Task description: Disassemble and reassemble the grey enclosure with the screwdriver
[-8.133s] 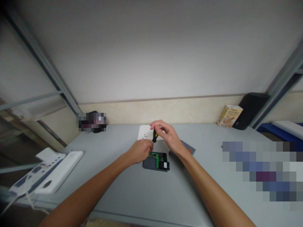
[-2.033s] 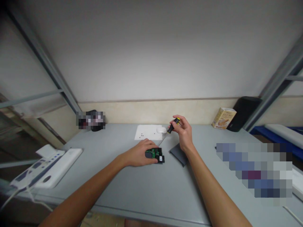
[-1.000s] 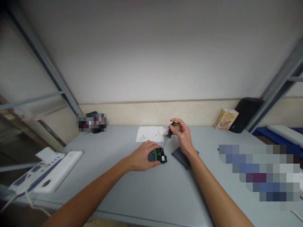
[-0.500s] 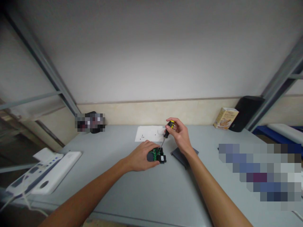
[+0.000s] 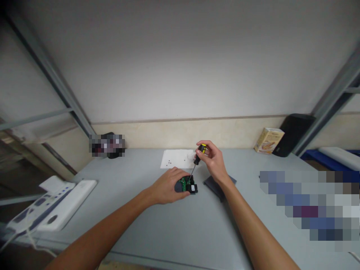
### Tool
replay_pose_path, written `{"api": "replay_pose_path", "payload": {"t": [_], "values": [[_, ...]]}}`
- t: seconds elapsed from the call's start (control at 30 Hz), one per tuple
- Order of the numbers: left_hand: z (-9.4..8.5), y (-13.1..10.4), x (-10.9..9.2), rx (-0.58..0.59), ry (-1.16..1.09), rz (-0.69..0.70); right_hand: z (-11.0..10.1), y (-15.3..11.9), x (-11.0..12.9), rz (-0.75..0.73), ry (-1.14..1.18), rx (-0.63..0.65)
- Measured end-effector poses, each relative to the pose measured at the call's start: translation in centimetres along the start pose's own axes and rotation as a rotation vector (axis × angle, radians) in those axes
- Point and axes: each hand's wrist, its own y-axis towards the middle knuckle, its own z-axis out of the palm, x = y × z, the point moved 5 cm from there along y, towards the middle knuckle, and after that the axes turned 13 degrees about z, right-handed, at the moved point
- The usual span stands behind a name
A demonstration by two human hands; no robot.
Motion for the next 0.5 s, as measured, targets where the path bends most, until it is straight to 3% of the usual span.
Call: {"api": "replay_pose_path", "payload": {"t": [0.5], "values": [[0.24,-0.10,0.48,-0.019,-0.009,-0.024,0.29,-0.23,0.20,-0.019,-0.009,0.044]]}}
